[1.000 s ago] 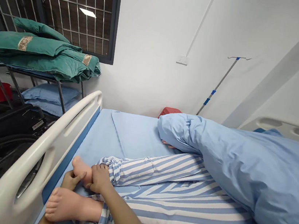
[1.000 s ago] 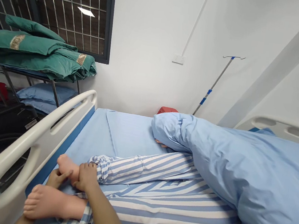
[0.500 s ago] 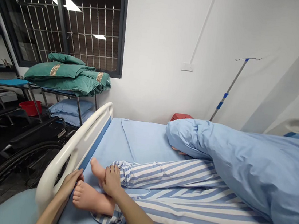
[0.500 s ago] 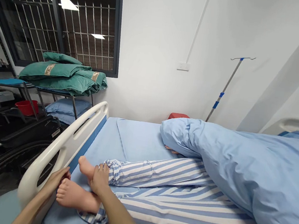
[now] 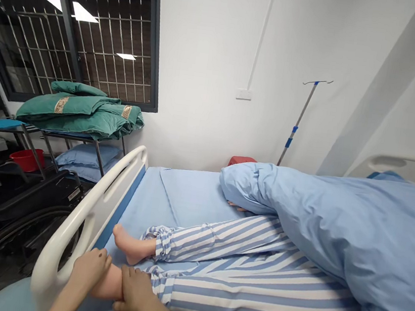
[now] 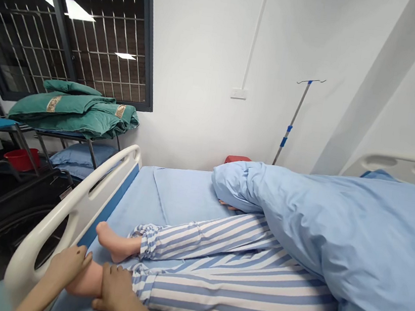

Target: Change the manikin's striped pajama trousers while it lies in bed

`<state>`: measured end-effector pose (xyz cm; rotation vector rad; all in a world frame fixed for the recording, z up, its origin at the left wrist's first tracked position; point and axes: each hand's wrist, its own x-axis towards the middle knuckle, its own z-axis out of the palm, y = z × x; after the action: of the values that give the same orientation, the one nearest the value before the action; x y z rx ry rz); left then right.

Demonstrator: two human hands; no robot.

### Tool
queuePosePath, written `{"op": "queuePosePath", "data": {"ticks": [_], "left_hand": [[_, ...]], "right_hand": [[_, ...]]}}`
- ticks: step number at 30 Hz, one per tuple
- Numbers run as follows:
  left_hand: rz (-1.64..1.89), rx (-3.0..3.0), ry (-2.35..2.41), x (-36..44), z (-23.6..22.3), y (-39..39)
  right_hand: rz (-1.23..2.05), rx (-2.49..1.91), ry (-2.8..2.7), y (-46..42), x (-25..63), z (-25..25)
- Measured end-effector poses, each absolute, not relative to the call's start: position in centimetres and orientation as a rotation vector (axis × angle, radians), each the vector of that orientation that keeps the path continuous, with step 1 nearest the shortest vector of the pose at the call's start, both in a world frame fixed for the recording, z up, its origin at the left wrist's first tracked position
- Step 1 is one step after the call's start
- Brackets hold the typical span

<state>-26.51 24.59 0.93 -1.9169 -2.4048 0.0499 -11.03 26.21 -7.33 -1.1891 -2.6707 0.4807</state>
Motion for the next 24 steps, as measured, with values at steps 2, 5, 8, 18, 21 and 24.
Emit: {"op": "queuePosePath", "data": {"ticks": [2,5,8,18,21,24], "left_hand": [[0.068,-1.926,-2.430,-25.6,0.8,25.6],[0.083,-1.896,-2.506,-23.6,-0.2,26.6],[0.101,-1.811,-2.560,-22.7,-1.0,26.7],[0.024,-1.720,-2.346,-24.4,0.2,23.7],[-0.277,-1.597,-2.341,-24.6,-1.4,22.5],[-0.381,-1.718,-2.323,-25.9,-2.0,22.1]], "right_hand": [[0.405,-1.234,-2.676,26.0,-11.4,-7.5],[0.367,-1.233,-2.701,25.9,-11.9,-7.7],[0.359,-1.260,-2.711,26.0,-12.1,-7.8],[0.366,-1.257,-2.681,25.8,-11.8,-7.5],[0.386,-1.244,-2.678,25.7,-11.4,-7.3],[0.409,-1.219,-2.664,25.7,-11.1,-7.2]]}}
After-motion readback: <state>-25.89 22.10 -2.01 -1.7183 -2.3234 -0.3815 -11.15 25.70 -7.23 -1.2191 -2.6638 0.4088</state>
